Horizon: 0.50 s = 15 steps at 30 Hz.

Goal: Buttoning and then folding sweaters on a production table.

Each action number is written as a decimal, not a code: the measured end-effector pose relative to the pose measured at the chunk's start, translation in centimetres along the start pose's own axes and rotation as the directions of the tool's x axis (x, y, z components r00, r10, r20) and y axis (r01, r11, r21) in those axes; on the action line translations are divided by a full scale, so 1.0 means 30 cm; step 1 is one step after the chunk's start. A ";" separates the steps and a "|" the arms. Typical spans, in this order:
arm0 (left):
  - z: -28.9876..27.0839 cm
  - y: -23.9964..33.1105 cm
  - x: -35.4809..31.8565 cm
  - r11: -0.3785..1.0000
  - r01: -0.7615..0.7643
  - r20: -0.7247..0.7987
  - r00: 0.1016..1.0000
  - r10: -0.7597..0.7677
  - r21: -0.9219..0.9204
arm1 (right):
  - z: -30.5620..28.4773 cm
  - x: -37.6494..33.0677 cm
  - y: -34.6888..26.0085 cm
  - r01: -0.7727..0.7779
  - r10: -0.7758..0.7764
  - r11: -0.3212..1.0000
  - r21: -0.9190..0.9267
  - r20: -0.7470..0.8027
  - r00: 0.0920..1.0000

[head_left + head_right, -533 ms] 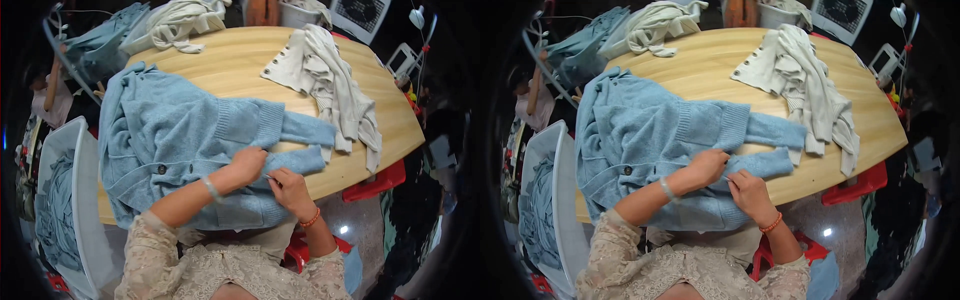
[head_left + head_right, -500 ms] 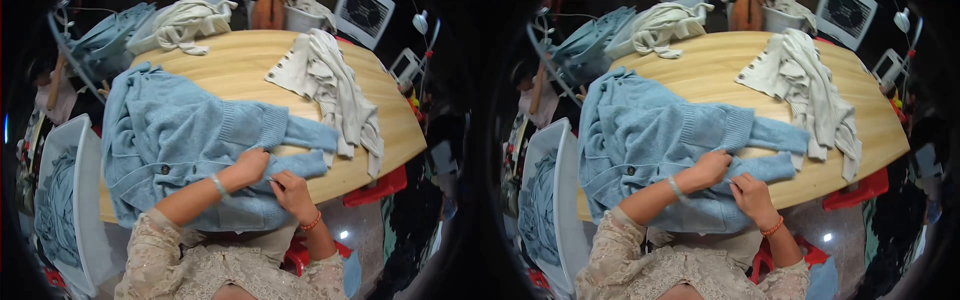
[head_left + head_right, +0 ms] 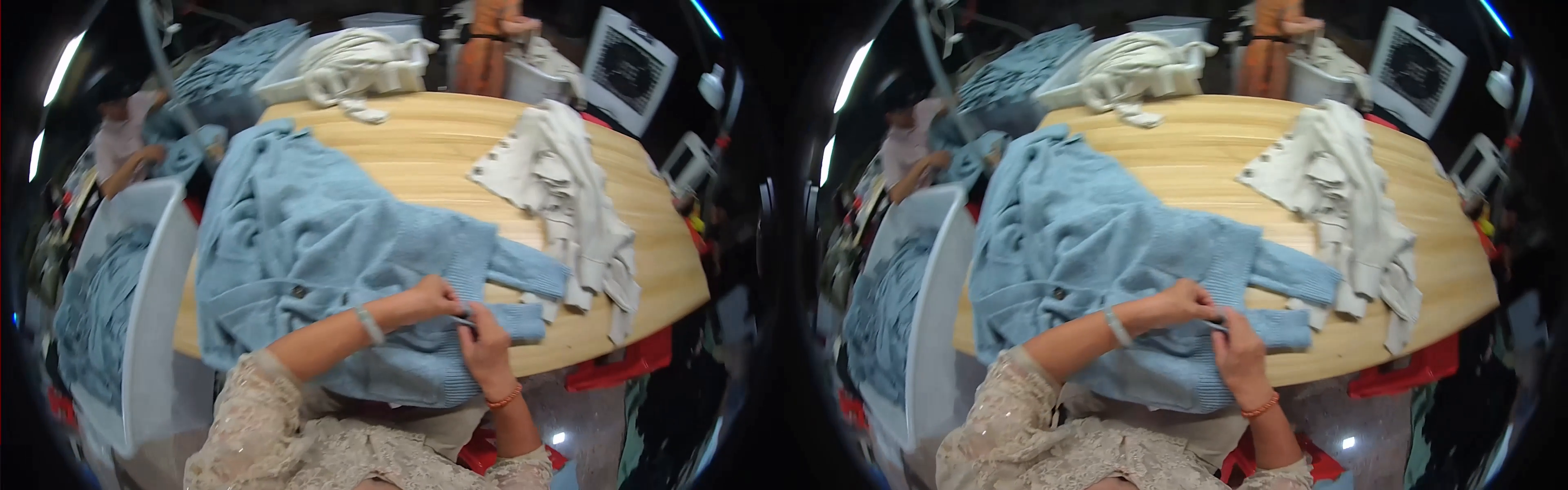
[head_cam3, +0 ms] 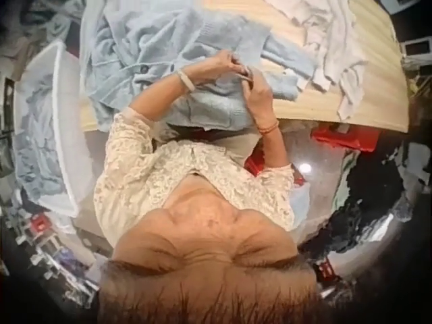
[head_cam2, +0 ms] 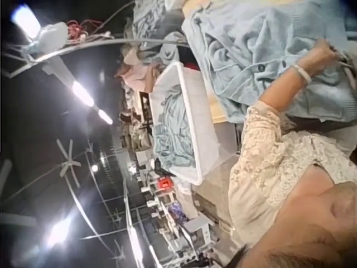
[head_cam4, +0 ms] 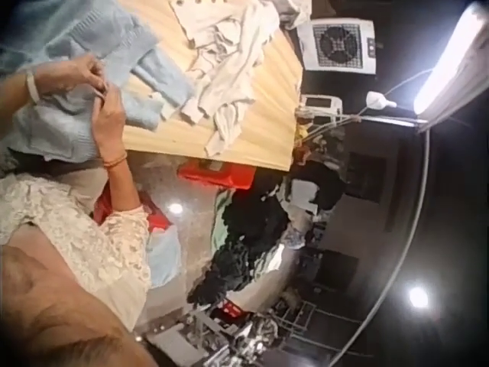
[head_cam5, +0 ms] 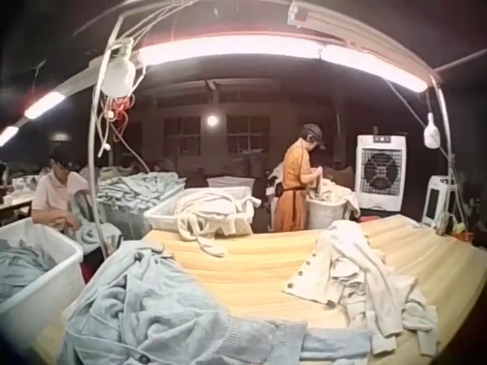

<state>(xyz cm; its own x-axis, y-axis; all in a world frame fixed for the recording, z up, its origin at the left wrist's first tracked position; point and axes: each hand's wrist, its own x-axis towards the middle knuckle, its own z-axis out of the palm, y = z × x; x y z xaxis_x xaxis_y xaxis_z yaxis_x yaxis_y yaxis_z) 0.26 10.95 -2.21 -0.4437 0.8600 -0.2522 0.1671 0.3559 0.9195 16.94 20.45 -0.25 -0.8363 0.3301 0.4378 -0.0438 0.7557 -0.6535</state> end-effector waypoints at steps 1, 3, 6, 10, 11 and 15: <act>-0.017 -0.008 -0.016 0.999 0.043 -0.019 0.999 -0.044 -0.028 | 0.009 0.006 -0.002 0.067 -0.067 0.998 -0.023 0.006 0.998; -0.042 -0.009 -0.043 0.981 0.006 0.062 0.998 0.006 -0.195 | 0.023 -0.001 0.002 0.083 -0.082 0.995 -0.050 0.028 0.996; -0.046 0.008 -0.086 0.960 -0.056 0.132 0.987 0.095 -0.273 | 0.007 -0.017 -0.003 0.100 -0.097 0.994 -0.036 0.078 0.992; -0.016 0.080 -0.161 0.937 -0.347 0.113 0.934 0.340 0.048 | -0.015 -0.045 0.038 0.051 -0.073 0.987 0.151 0.149 0.986; -0.016 0.095 -0.172 0.843 -0.391 0.102 0.919 0.381 0.369 | -0.024 -0.047 0.037 0.046 -0.067 0.989 0.144 0.148 0.987; -0.029 0.050 -0.186 0.873 -0.369 0.039 0.926 0.377 0.318 | -0.008 -0.033 0.029 0.048 -0.077 0.988 0.149 0.196 0.978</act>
<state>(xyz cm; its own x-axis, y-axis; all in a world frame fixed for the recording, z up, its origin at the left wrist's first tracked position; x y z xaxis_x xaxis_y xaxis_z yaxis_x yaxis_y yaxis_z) 2.21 6.37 0.84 -0.3137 0.9441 0.1014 0.5895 0.1100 0.8002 17.86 20.94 -1.10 -0.9213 0.1538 0.3571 -0.1647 0.6776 -0.7167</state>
